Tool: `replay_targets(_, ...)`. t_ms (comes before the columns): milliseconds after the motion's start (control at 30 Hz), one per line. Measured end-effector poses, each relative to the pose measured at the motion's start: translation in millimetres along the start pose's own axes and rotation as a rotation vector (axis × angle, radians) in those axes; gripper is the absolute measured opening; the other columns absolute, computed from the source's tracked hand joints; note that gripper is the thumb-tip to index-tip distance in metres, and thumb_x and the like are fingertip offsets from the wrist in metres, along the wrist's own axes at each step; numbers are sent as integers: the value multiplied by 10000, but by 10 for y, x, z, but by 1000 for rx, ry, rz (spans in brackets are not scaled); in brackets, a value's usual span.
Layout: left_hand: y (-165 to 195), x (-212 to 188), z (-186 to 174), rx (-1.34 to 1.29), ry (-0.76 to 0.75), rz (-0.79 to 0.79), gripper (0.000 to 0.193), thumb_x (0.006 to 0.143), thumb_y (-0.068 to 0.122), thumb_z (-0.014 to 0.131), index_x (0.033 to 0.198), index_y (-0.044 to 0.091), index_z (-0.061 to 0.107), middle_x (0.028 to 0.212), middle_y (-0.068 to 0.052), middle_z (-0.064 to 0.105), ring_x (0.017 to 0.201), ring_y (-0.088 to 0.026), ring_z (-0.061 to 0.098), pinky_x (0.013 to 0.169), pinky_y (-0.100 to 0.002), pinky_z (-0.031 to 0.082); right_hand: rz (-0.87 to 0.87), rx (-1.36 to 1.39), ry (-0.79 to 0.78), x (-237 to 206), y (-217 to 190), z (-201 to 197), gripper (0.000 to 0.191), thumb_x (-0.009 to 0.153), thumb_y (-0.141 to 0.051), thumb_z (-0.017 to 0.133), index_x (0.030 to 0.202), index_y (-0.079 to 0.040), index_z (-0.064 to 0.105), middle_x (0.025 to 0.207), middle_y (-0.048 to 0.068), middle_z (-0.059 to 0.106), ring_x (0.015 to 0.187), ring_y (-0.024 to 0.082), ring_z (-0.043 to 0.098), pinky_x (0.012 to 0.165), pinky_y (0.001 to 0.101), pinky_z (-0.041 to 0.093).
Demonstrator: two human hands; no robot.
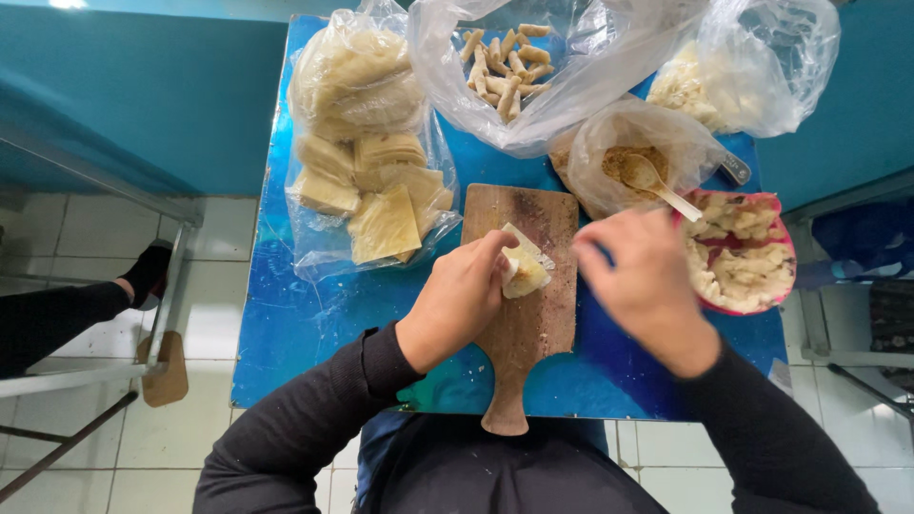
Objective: The person sits at a blue table and wraps thin pastry sheets around a white filling. They place filling on a sheet on a wooden board, use a spoon to scoop brown powder from a plastic bag, fold and roll the sheet closed, and set the finished roll aside with other completed rolls.
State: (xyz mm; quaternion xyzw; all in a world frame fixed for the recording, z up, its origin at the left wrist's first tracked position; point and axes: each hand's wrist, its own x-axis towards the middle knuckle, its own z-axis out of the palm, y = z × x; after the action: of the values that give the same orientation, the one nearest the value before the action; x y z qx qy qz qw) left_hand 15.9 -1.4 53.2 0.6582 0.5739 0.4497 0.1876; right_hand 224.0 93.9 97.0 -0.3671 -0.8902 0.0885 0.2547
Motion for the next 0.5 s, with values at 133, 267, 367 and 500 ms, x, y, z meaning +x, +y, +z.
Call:
replay_targets(133,-14,-4,5,-13,-22,-4,267,923,40,639,1183,35,580,933,-153,671,881,-357,677,755,-440,547,68,65,-292,14,-115,277,156,795,-223,789,834,-92,713,862,75,683,849,324,606,727,442,486)
replay_targets(267,-16,-7,11,21,-24,-12,291,892,43,667,1173,37,589,939,-142,666,904,-355,663,780,-447,533,140,165,-322,5,-96,351,150,798,-204,770,829,-82,689,838,67,689,830,297,628,721,416,502)
replay_targets(367,-17,-11,7,34,-51,-36,301,888,48,678,1176,42,590,956,-137,657,929,-350,650,804,-445,522,221,274,-332,-14,-100,367,163,821,-180,768,874,-63,668,838,62,703,788,242,669,699,363,523)
replay_targets(500,9,-8,-1,64,-58,-44,322,867,49,692,1169,50,580,974,-125,629,953,-343,619,823,-441,504,379,480,-340,-40,-83,379,188,836,-141,755,961,-57,642,816,43,722,724,115,710,663,268,553)
